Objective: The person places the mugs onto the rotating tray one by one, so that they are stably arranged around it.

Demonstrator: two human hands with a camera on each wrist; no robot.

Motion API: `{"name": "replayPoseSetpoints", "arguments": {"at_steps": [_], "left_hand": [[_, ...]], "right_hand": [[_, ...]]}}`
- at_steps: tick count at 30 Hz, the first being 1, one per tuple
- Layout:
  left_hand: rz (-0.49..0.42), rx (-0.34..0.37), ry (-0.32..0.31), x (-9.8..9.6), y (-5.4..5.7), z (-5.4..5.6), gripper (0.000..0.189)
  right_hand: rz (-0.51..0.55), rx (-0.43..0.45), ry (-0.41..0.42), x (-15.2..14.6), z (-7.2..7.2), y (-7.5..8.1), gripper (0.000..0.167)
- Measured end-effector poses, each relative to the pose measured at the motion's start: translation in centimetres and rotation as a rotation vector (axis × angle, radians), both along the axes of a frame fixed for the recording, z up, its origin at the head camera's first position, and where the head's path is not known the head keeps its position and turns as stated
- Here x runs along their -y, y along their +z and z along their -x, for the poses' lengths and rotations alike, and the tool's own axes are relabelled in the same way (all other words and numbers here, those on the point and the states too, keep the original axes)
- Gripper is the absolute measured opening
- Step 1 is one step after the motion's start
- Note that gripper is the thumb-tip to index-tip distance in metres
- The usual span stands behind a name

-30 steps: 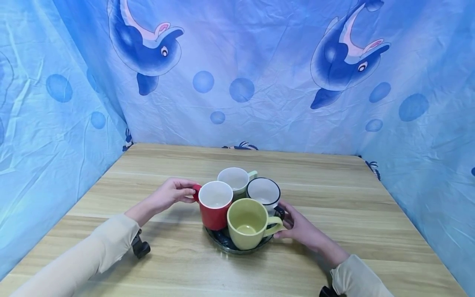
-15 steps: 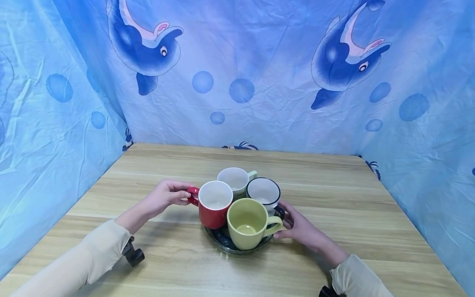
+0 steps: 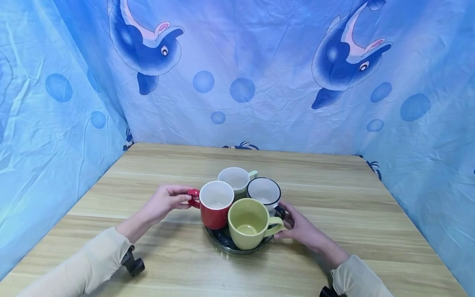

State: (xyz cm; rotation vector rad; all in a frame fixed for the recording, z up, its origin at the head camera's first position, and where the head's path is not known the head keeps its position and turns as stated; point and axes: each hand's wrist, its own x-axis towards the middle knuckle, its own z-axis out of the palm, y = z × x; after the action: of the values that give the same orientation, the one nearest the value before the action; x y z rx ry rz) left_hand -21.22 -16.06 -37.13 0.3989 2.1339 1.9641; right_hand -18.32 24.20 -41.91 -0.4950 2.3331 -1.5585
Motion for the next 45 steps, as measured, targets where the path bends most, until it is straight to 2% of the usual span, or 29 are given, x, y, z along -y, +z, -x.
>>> {"name": "replayPoseSetpoints", "arguments": {"at_steps": [9, 17, 26, 35, 40, 45], "left_hand": [[-0.014, 0.018, 0.037, -0.3, -0.2, -1.1, 0.036], [-0.026, 0.080, 0.065, -0.3, -0.4, -2.7, 0.036], [-0.035, 0.074, 0.041, -0.1, -0.8, -3.5, 0.034], [-0.068, 0.108, 0.041, -0.5, -0.9, -4.9, 0.038], [-0.095, 0.115, 0.071, -1.1, -1.0, -5.6, 0.038], [-0.134, 0.120, 0.131, -1.6, -1.2, -6.1, 0.022]], "right_hand": [[-0.004, 0.004, -0.006, -0.2, 0.0, -0.3, 0.105], [-0.001, 0.010, -0.014, -0.3, -0.1, -0.4, 0.107], [0.008, -0.003, -0.005, 0.0, -0.4, -0.2, 0.106], [0.011, -0.008, 0.000, 0.0, -0.6, -0.4, 0.106], [0.010, -0.011, 0.000, 0.0, -0.6, -0.4, 0.106], [0.000, -0.011, -0.004, 0.0, -0.6, -0.4, 0.106]]}}
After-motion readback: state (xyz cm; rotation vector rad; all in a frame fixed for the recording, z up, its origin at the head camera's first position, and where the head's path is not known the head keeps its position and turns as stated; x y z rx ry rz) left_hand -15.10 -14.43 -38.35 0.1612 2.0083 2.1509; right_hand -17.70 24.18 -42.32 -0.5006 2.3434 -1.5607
